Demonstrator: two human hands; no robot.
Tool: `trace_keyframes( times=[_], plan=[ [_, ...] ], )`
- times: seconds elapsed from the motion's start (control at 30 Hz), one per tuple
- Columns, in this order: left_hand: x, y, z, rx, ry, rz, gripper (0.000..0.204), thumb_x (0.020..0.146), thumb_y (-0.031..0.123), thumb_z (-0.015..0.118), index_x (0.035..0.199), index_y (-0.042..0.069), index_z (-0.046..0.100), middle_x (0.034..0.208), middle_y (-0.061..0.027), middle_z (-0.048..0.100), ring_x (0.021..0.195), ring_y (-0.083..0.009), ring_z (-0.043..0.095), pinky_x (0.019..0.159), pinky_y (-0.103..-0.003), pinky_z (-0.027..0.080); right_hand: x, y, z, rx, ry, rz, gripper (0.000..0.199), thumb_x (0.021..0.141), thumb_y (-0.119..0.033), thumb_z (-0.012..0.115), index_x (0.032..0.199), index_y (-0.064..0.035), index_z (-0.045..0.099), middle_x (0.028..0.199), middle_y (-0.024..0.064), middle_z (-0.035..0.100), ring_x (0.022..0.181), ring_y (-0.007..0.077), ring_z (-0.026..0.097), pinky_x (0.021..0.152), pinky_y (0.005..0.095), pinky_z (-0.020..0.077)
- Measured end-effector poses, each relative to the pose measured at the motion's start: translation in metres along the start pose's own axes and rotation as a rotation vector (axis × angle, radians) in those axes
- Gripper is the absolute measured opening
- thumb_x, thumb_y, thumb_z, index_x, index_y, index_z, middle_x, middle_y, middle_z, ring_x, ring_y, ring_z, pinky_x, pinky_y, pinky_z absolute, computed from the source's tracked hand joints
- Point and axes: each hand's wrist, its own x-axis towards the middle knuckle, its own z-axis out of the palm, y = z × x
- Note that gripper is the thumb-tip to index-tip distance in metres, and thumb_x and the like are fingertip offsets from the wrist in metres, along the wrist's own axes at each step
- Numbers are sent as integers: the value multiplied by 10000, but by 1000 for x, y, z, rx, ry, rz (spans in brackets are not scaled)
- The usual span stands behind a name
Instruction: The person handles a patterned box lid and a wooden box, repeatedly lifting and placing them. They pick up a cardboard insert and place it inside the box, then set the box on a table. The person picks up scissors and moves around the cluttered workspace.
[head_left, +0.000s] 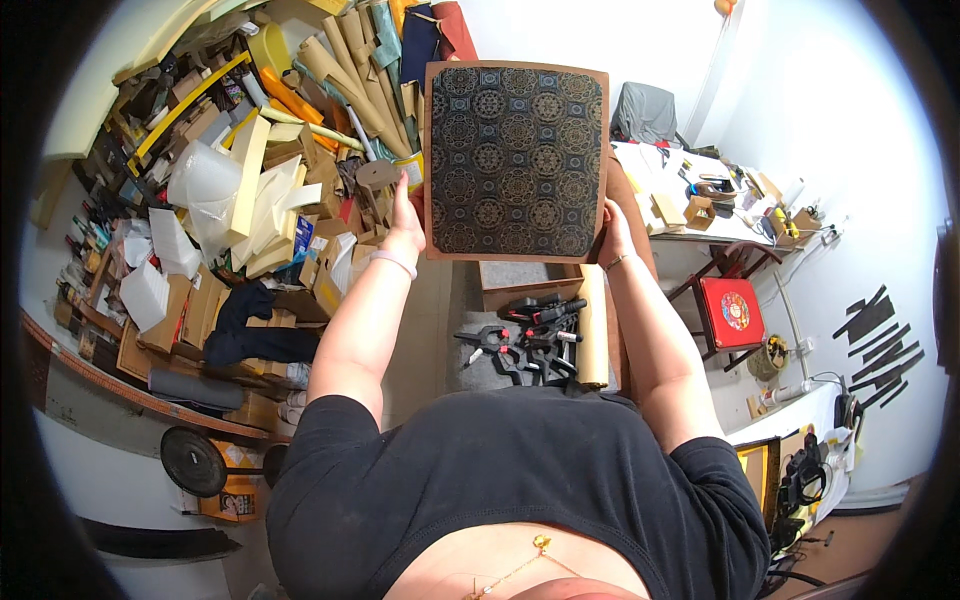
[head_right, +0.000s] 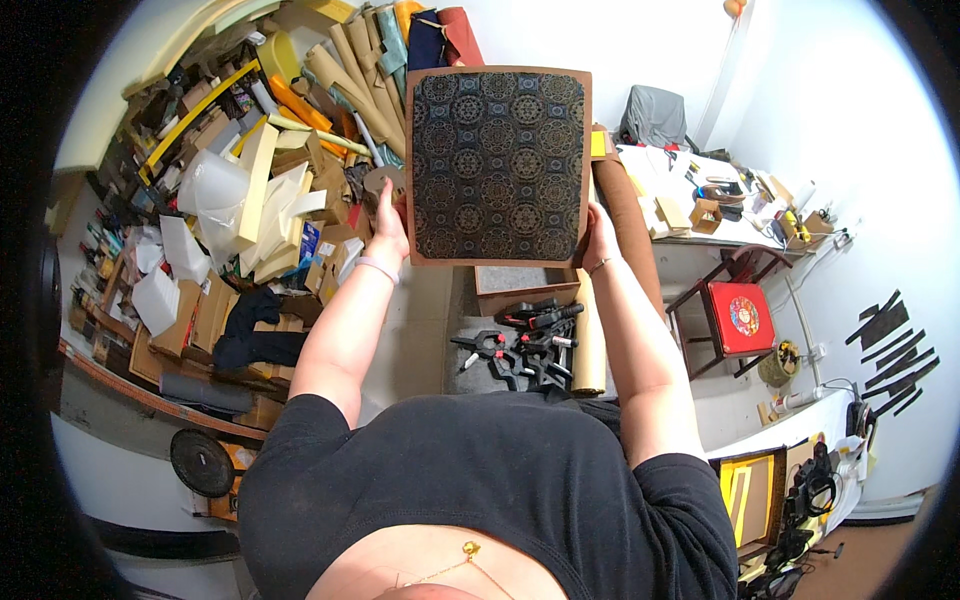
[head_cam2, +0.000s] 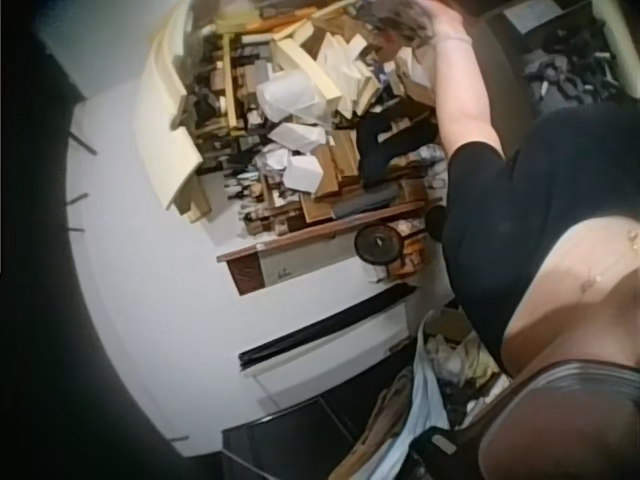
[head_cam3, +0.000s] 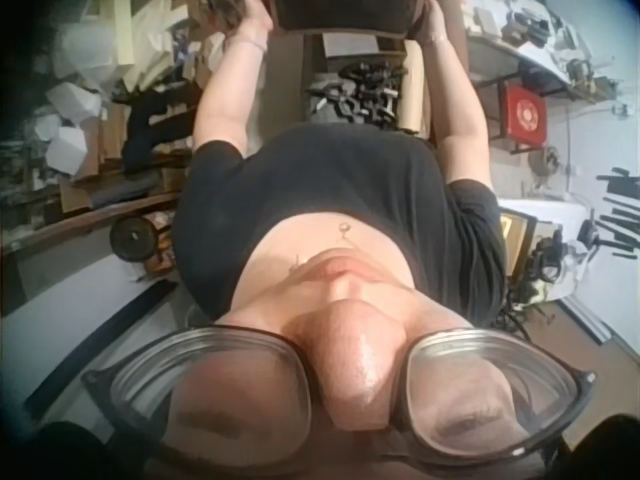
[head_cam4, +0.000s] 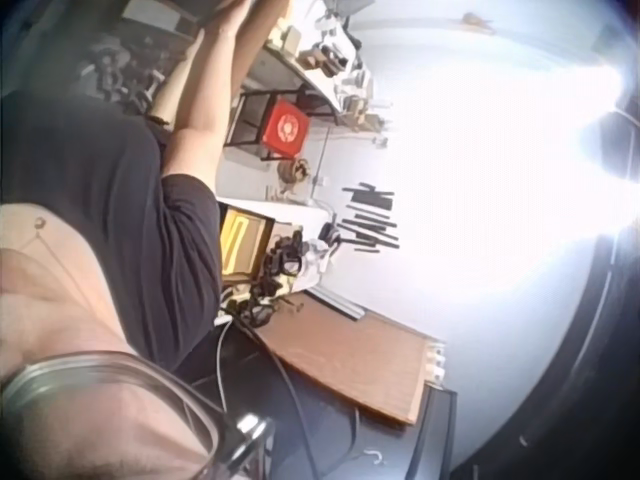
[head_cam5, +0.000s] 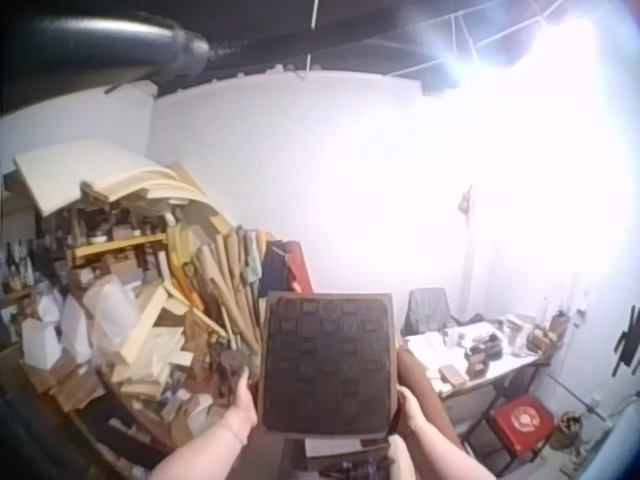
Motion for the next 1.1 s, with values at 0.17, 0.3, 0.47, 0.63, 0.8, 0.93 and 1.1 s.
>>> trace_keyframes(
  times=[0.17,0.3,0.47,0.63,0.8,0.93,1.1],
  plan=[
    [-5,-4,5,22,47,-3,755,886,738,536,1216,73,677,1259,-134,670,1171,-328,607,1025,-482,459,1,0,-11,0,-16,-3,359,971,-394,545,1107,-109,715,1061,43,735,997,221,673,906,365,517],
    [-10,2,2,14,39,-17,746,880,743,540,1205,88,684,1258,-131,672,1171,-330,606,1029,-495,454,-12,1,3,11,-28,14,358,969,-388,546,1118,-108,712,1072,46,734,1009,221,672,924,368,516],
    [-13,-3,8,10,4,-16,730,884,733,544,1210,95,685,1255,-127,676,1166,-329,610,1026,-484,460,-6,-1,-11,29,-57,-17,370,969,-397,545,1140,-111,708,1099,41,729,1039,222,666,948,379,511],
    [-28,-6,-6,1,49,-43,703,936,686,499,1214,64,671,1231,-109,693,1116,-282,647,1001,-432,493,-26,11,0,-16,32,51,389,984,-404,533,1151,-95,701,1131,50,723,1067,216,660,961,382,510],
    [-45,-35,-24,62,128,-152,740,934,679,495,1288,41,618,1277,-128,671,1168,-287,630,1042,-447,470,-23,31,-40,-43,53,135,387,1000,-383,517,1151,-73,694,1122,59,732,1042,218,675,947,384,523],
    [-66,-75,-55,117,243,-250,771,942,677,466,1338,25,574,1306,-136,651,1192,-297,613,1055,-456,454,-34,69,-84,-47,155,239,347,991,-357,546,1125,-72,694,1035,47,738,971,207,684,913,389,540],
    [-95,-137,-115,100,390,-396,803,941,674,478,1414,27,522,1401,-135,590,1289,-309,544,1114,-477,392,-76,110,-100,-46,318,363,373,987,-361,544,1160,-56,672,1089,77,733,997,225,687,925,373,542]
  ],
)
